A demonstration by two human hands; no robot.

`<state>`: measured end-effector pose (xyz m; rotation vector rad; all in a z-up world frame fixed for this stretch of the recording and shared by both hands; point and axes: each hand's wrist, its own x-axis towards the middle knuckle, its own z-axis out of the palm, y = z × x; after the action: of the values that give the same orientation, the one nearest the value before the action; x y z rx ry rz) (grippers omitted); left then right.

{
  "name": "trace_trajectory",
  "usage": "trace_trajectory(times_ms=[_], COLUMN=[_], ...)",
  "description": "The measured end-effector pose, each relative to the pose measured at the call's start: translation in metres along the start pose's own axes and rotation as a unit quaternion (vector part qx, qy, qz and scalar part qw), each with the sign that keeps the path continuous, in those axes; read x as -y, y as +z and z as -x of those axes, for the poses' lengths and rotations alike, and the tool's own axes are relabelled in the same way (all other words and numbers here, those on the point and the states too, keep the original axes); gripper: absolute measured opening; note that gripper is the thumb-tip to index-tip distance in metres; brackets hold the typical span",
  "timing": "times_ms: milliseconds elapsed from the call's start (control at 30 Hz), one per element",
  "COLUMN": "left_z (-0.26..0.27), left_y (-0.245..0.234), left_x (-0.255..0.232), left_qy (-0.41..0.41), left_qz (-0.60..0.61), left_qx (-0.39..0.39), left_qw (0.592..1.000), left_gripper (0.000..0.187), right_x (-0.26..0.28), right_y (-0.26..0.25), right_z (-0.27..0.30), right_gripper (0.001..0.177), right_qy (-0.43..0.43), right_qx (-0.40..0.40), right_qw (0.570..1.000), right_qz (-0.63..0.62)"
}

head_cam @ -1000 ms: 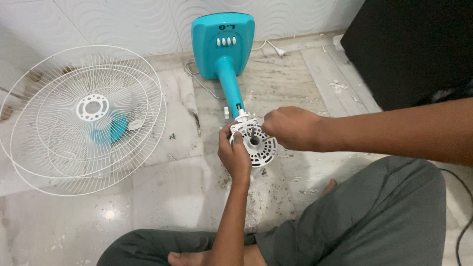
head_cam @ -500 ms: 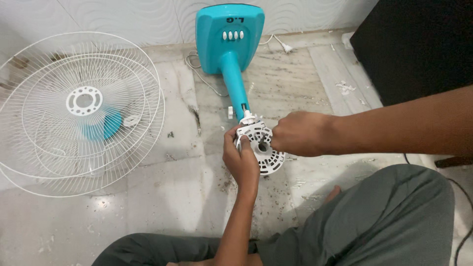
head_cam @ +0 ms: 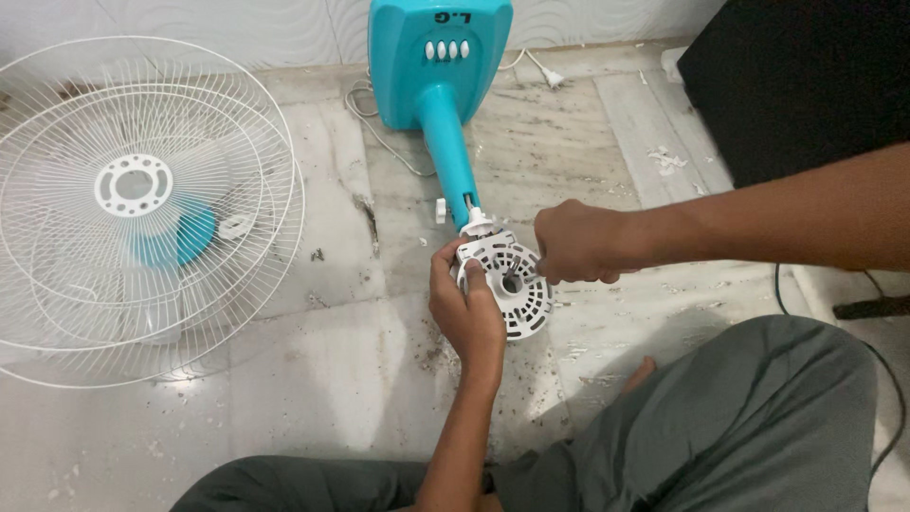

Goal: The person sits on the floor and uses a screwdriver to attach a white plastic fan component to the motor housing of a teal pedestal fan. They repeatedly tighten and adjust the screws to secure the part.

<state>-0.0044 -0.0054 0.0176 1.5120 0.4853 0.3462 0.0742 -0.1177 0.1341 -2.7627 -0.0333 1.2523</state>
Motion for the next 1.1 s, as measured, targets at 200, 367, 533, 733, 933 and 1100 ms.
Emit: trace_trajectory(times_ms=[200,367,533,733,933,1100], left_z=[-0.001,-0.002,-0.008,-0.011,-0.013,-0.013], left_y=[-0.001,0.001,0.001,-0.002,-0.002,-0.003], left_x=[0.002,0.007,0.012,0.017,0.021,0.023], left_qy=[0.002,0.012,0.016,0.007,0.018,0.033], left_qz=[0.0,0.015,0.009,0.008,0.023,0.021], left_qx=[-0.003,-0.007,-0.007,-0.002,0.005,0.008], left_qw=[1.0,1.0,1.0,1.0,1.0,0.999], left_gripper=[0.029,0.03,0.028,0.027,0.028,0.027], right_x=[-0.018,-0.026,-0.02,-0.027,-0.033,-0.029], right_y=[0.005,0.016,0.028,0.04,0.048,0.042], right_z=[-0.022,-0.021,-0.004,0.006,0.024,0.043], right_gripper=[0.019,0.017,0.021,0.035,0.046,0.038], right_qy=[0.102,0.085,0.032,-0.044,-0.194,-0.308], right_qx=[0.068,0.043,-0.021,-0.085,-0.189,-0.184], right_qw=[0.97,0.963,0.98,0.995,0.956,0.868], right_qz=[-0.211,-0.252,-0.195,-0.044,0.115,0.344])
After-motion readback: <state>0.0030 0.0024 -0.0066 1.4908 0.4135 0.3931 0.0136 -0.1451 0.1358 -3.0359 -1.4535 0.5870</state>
